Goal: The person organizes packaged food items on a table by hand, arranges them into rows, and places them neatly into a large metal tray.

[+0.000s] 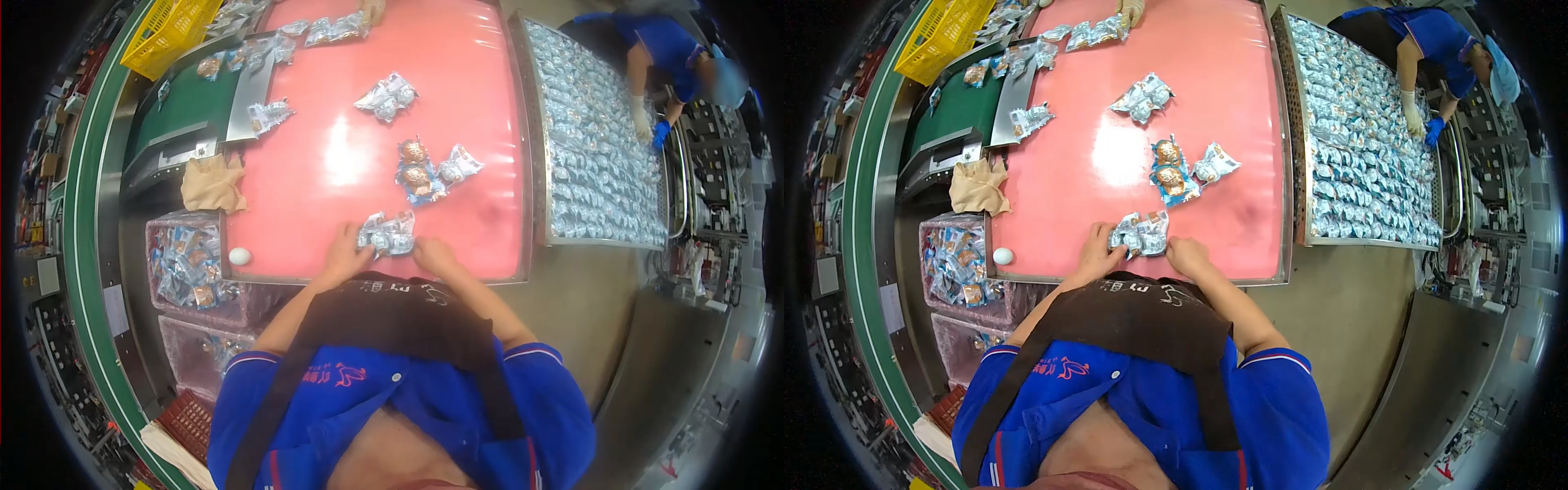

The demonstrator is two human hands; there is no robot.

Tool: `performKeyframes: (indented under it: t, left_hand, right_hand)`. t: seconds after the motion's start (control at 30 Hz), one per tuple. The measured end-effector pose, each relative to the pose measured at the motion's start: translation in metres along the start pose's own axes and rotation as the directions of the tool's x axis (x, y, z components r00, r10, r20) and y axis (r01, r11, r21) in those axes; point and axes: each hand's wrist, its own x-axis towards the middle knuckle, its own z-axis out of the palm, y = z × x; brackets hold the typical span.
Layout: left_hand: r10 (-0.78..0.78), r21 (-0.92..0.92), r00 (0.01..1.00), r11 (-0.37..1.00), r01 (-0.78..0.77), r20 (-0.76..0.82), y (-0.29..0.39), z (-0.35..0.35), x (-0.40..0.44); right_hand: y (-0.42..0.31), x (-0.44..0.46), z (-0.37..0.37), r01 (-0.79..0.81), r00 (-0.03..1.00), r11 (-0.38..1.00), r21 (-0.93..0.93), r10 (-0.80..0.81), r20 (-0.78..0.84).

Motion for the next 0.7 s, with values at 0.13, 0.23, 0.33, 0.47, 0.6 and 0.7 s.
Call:
performKeyframes:
  t: [0.13, 0.23, 0.33, 0.47, 0.6, 0.7]
  left_hand:
    - [0.009, 0.011, 1.0, 1.0, -0.009, 0.016, 0.004, -0.003, 0.001]
    - [0.043, 0.04, 0.999, 0.998, -0.043, 0.004, -0.004, 0.003, 0.001]
    - [0.022, 0.055, 0.999, 0.998, -0.024, 0.043, 0.0, -0.002, 0.003]
    - [0.022, 0.061, 0.998, 0.998, -0.026, 0.062, -0.005, -0.006, 0.001]
    - [0.032, -0.021, 0.999, 0.999, -0.032, 0.014, -0.009, -0.002, -0.002]
    - [0.041, -0.025, 0.999, 0.999, -0.041, -0.006, -0.014, 0.002, 0.001]
  right_hand:
    - [0.005, 0.015, -0.022, 0.146, 0.886, 0.989, 0.027, -0.119, -0.449]
    - [-0.009, 0.033, -0.072, 0.267, 0.583, 0.907, -0.326, -0.421, -0.695]
    - [0.01, 0.075, -0.069, 0.292, 0.596, 0.907, -0.303, -0.42, -0.684]
    - [0.01, 0.083, -0.091, 0.234, 0.858, 0.948, 0.217, -0.096, -0.504]
    - [0.022, 0.053, -0.114, 0.341, 0.903, 0.9, 0.271, -0.233, -0.36]
    - [0.017, 0.027, -0.118, 0.362, 0.931, 0.907, 0.214, -0.364, -0.034]
